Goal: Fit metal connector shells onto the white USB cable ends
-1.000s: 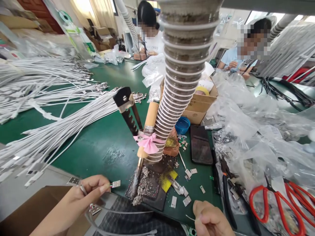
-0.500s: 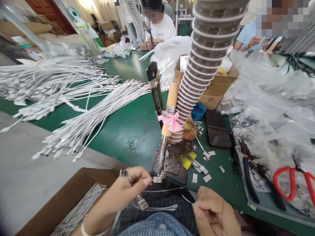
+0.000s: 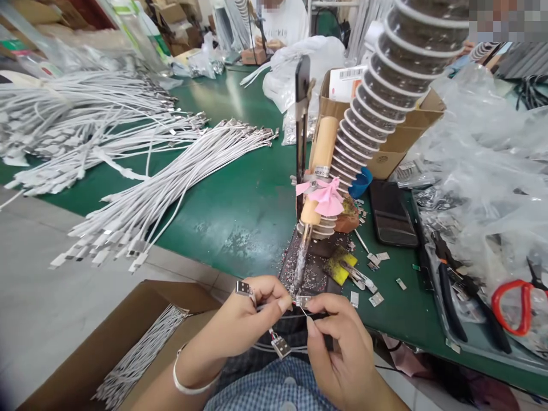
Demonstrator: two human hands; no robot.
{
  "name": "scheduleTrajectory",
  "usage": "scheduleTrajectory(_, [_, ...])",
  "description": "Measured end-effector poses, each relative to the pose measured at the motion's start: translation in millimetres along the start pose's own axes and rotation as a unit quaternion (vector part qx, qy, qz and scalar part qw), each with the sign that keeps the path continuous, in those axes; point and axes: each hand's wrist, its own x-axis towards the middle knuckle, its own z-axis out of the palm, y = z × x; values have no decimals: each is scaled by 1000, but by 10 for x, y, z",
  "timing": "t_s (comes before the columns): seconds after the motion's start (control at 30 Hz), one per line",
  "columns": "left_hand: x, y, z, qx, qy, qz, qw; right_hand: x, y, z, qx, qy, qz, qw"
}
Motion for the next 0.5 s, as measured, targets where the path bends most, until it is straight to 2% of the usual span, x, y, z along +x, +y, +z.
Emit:
scheduleTrajectory(0.3, [42,80,-38,-18,0,1,1000,-46,56,24,36,9,30,999])
scheduleTrajectory(0.5, [45,89,-76,-7,-22,9,1000,-20,37,19,45,22,26,998])
